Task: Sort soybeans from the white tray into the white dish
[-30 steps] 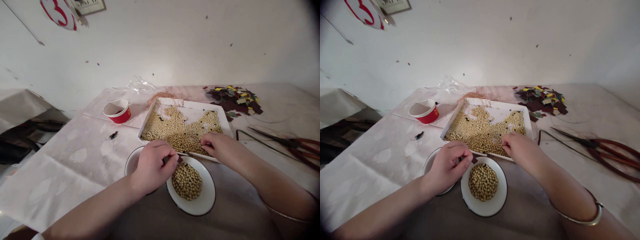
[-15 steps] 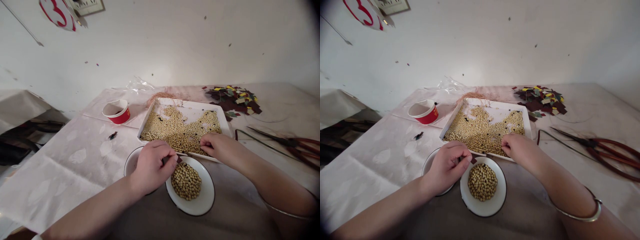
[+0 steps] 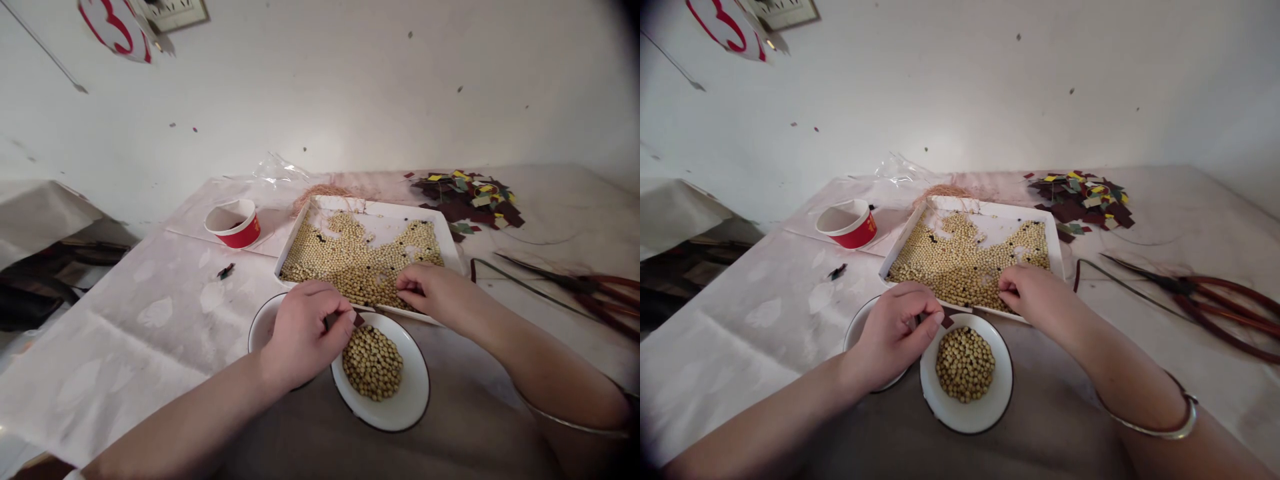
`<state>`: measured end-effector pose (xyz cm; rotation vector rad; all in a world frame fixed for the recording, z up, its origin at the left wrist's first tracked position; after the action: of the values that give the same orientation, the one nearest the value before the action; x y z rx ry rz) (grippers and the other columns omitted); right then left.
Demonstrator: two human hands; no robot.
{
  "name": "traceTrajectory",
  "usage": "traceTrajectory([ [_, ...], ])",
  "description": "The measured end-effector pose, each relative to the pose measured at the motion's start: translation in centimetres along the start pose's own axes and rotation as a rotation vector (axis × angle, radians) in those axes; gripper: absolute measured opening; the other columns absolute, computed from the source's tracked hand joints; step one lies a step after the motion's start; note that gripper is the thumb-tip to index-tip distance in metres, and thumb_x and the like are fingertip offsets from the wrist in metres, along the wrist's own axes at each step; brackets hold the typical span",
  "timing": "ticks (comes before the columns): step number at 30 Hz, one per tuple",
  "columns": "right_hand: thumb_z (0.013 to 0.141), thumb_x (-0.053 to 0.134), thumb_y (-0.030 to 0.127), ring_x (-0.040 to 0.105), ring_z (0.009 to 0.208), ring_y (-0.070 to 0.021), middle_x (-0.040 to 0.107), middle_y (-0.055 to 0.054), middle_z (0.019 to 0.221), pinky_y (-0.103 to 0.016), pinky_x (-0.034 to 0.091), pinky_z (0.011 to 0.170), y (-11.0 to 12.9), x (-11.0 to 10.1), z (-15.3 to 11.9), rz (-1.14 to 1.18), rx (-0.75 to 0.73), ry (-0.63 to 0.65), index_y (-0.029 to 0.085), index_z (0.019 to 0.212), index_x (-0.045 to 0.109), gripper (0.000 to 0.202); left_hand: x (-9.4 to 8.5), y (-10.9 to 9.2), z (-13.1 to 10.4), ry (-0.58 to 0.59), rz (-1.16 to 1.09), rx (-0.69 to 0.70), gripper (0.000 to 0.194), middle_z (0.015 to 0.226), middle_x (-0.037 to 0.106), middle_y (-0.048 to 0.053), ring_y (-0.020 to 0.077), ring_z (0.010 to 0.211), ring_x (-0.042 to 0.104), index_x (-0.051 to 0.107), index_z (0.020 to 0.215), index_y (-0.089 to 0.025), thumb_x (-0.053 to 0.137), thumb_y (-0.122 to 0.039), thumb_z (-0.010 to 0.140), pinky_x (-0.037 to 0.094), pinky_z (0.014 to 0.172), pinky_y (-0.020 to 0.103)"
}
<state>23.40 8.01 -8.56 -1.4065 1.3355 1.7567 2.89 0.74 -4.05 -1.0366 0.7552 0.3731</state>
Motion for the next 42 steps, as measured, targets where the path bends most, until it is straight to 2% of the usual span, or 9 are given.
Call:
traceTrajectory([
  [9, 0.073, 0.050, 0.018, 0.051, 0.057, -0.0141, 0.060, -0.001, 0.065, -0.024, 0.031, 0.051, 0.2, -0.1, 0.0, -0.035, 0.003, 0.057, 0.020, 0.064, 0.057, 0.012, 0.1, 0.0, 0.0, -0.004, 0.019, 0.006, 0.016, 0.067, 0.054, -0.001, 0.0112, 0.068, 0.049, 0.055, 0.067, -0.016, 0.048, -0.016, 0.082, 0.036, 0.065, 0.027],
  [14, 0.074, 0.050, 0.020, 0.054, 0.063, -0.0154, 0.062, -0.003, 0.071, -0.025, 0.034, 0.055, 0.1, -0.1, 0.0, -0.026, 0.051, 0.037, 0.020, 0.070, 0.059, 0.010, 0.1, 0.0, -0.1, 0.001, 0.029, 0.008, 0.016, 0.067, 0.054, -0.001, 0.0116, 0.068, 0.049, 0.054, 0.067, -0.016, 0.048, -0.017, 0.082, 0.036, 0.065, 0.027],
  [22, 0.070, 0.051, 0.016, 0.052, 0.060, -0.0143, 0.061, -0.001, 0.067, -0.024, 0.033, 0.053, 0.1, 0.2, -0.1, -0.005, -0.025, 0.038, 0.020, 0.065, 0.057, 0.009, 0.0, -0.1, -0.1, 0.005, 0.051, 0.008, 0.016, 0.067, 0.055, 0.000, 0.0125, 0.068, 0.049, 0.054, 0.067, -0.016, 0.048, -0.017, 0.081, 0.037, 0.065, 0.027],
  [27, 0.069, 0.051, 0.016, 0.051, 0.057, -0.0136, 0.059, 0.000, 0.064, -0.024, 0.032, 0.052, 0.0, 0.3, 0.0, 0.012, -0.011, 0.037, 0.020, 0.061, 0.055, 0.009, 0.1, -0.1, -0.1, 0.007, 0.049, 0.006, 0.016, 0.067, 0.055, 0.000, 0.0124, 0.068, 0.050, 0.054, 0.067, -0.016, 0.048, -0.017, 0.082, 0.037, 0.066, 0.027],
  [30, 0.070, 0.052, 0.018, 0.051, 0.055, -0.0137, 0.058, 0.000, 0.061, -0.024, 0.032, 0.050, 0.3, -0.5, -0.1, 0.029, 0.017, 0.006, 0.020, 0.061, 0.054, 0.010, 0.1, -0.1, -0.1, 0.004, 0.043, 0.009, 0.016, 0.068, 0.056, 0.000, 0.0123, 0.069, 0.050, 0.055, 0.068, -0.017, 0.048, -0.017, 0.082, 0.037, 0.066, 0.027],
  [33, 0.072, 0.052, 0.019, 0.052, 0.056, -0.0132, 0.058, 0.001, 0.062, -0.024, 0.034, 0.051, 1.9, -1.9, -0.9, 0.092, 0.030, -0.055, 0.020, 0.063, 0.054, 0.009, 0.1, 0.0, -0.1, -0.001, 0.048, 0.005, 0.017, 0.067, 0.055, 0.000, 0.0124, 0.068, 0.050, 0.055, 0.067, -0.017, 0.048, -0.018, 0.082, 0.037, 0.065, 0.027],
  [35, 0.075, 0.053, 0.022, 0.052, 0.057, -0.0124, 0.059, 0.001, 0.066, -0.024, 0.037, 0.052, 3.9, -2.7, -1.8, 0.173, -0.016, -0.096, 0.021, 0.070, 0.056, 0.006, 0.1, 0.0, -0.1, -0.001, 0.049, 0.005, 0.017, 0.067, 0.055, 0.000, 0.0127, 0.068, 0.050, 0.055, 0.067, -0.017, 0.048, -0.019, 0.083, 0.037, 0.065, 0.027],
  [39, 0.078, 0.052, 0.014, 0.053, 0.069, -0.0132, 0.057, 0.000, 0.075, -0.025, 0.040, 0.062, 8.2, -2.7, -3.8, 0.223, -0.292, -0.124, 0.020, 0.073, 0.055, 0.008, 0.1, 0.1, -0.1, -0.015, 0.034, 0.020, 0.017, 0.067, 0.054, 0.000, 0.0127, 0.068, 0.049, 0.054, 0.067, -0.017, 0.048, -0.020, 0.083, 0.037, 0.064, 0.026],
  [42, 0.081, 0.051, 0.015, 0.053, 0.074, -0.0157, 0.056, -0.002, 0.077, -0.029, 0.040, 0.065, 9.4, -1.8, -4.3, 0.138, -0.387, -0.210, 0.019, 0.074, 0.054, 0.009, 0.1, 0.1, -0.1, -0.014, 0.026, 0.020, 0.017, 0.066, 0.053, 0.000, 0.0127, 0.067, 0.048, 0.053, 0.066, -0.017, 0.049, -0.018, 0.082, 0.036, 0.062, 0.025],
])
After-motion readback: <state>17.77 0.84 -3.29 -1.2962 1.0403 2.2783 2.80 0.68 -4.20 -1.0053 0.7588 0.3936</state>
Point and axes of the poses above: each hand's wrist, its own z-axis towards the middle knuckle, its own x-axis out of the palm, y = z × x, the point moved 3 cm from there along z, towards the middle knuckle
